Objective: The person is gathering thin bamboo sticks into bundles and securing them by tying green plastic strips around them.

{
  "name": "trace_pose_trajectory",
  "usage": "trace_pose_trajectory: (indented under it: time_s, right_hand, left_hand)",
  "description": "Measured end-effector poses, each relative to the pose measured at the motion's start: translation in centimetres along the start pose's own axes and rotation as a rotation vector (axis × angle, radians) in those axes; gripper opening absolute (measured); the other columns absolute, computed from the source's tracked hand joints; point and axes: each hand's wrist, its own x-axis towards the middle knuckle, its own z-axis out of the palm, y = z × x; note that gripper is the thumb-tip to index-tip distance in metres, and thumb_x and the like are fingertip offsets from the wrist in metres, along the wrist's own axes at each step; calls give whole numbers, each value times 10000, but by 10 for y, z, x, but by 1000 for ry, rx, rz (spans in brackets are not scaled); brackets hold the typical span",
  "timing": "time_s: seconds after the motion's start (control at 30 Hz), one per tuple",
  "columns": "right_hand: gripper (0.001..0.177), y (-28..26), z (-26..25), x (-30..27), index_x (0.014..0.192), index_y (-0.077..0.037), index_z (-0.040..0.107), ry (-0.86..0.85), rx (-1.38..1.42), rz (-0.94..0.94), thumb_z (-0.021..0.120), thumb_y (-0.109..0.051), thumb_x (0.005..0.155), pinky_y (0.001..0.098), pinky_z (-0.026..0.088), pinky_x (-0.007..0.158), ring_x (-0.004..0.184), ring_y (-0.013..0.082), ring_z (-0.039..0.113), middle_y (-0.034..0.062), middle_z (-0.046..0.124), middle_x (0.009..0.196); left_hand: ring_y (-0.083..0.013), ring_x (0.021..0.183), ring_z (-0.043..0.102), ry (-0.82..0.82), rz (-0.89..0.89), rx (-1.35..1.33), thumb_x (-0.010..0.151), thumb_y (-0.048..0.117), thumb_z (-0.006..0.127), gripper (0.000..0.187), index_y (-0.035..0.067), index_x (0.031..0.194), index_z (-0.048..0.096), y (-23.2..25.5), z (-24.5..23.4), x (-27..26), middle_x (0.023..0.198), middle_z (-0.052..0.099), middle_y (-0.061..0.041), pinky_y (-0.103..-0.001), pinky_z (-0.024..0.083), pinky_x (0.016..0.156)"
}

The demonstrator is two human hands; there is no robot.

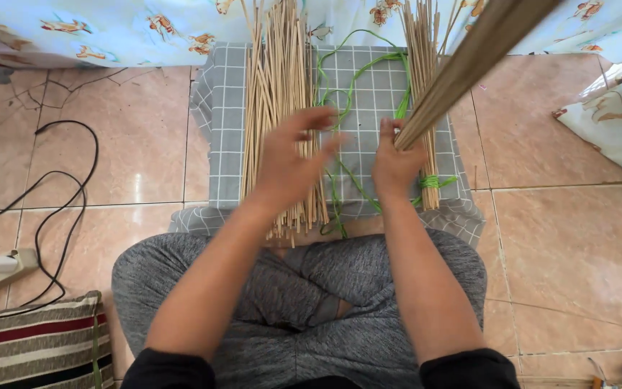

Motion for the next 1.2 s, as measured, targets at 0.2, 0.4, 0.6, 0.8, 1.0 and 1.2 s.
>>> trace_pose_trajectory:
  time_s: [0.2, 0.4, 0.6, 0.8, 1.0, 1.2]
  right_hand:
    - [139, 1, 6, -6, 959, -89, 747, -34, -58, 31, 754, -226, 983, 319, 538, 550, 553, 156, 613, 86, 639, 630]
    - [164, 10, 12, -8, 943, -104, 766, -18, -78, -17, 820, -260, 947, 305, 562, 543, 542, 141, 622, 85, 643, 611]
    - [177, 7, 11, -11, 928, -66, 751, -42, -79, -89, 798, -229, 980, 292, 517, 500, 519, 151, 634, 91, 622, 566]
    - [183, 4, 14, -13, 935, -65, 749, -46, -45, -101, 800, -235, 978, 282, 510, 540, 516, 134, 626, 84, 608, 532]
    - [187, -6, 10, -9, 937, -88, 748, -52, -33, -94, 795, -262, 985, 277, 500, 565, 514, 114, 598, 71, 596, 529]
    - [140, -38, 1, -10, 933, -62, 736, -136, 102, -109, 735, -174, 1017, 268, 489, 521, 466, 113, 562, 68, 604, 564]
  left_hand:
    - [-367, 863, 739, -21, -445, 707, 923, 378, 722, 267, 159, 1062, 786, -88, -102, -20, 896, 771, -49, -532, 562, 777]
    - [-383, 852, 744, -80, -426, 879, 889, 320, 730, 286, 92, 1053, 784, -100, -85, -2, 881, 757, -120, -519, 585, 751]
    - [-443, 699, 732, -16, -385, 903, 819, 172, 709, 122, 71, 817, 778, -133, -81, 4, 689, 695, -148, -537, 586, 610]
    - [-487, 785, 722, 14, -507, 604, 806, 143, 678, 234, -6, 951, 786, -110, -90, -4, 748, 717, -172, -564, 560, 685]
    - [-511, 904, 695, 55, -513, 492, 862, 197, 653, 261, 18, 1010, 773, -77, -107, -11, 851, 750, -165, -585, 530, 758]
    - [-306, 597, 679, 74, -351, 175, 898, 20, 633, 225, -99, 1054, 742, 15, -118, -22, 769, 692, -239, -375, 482, 502]
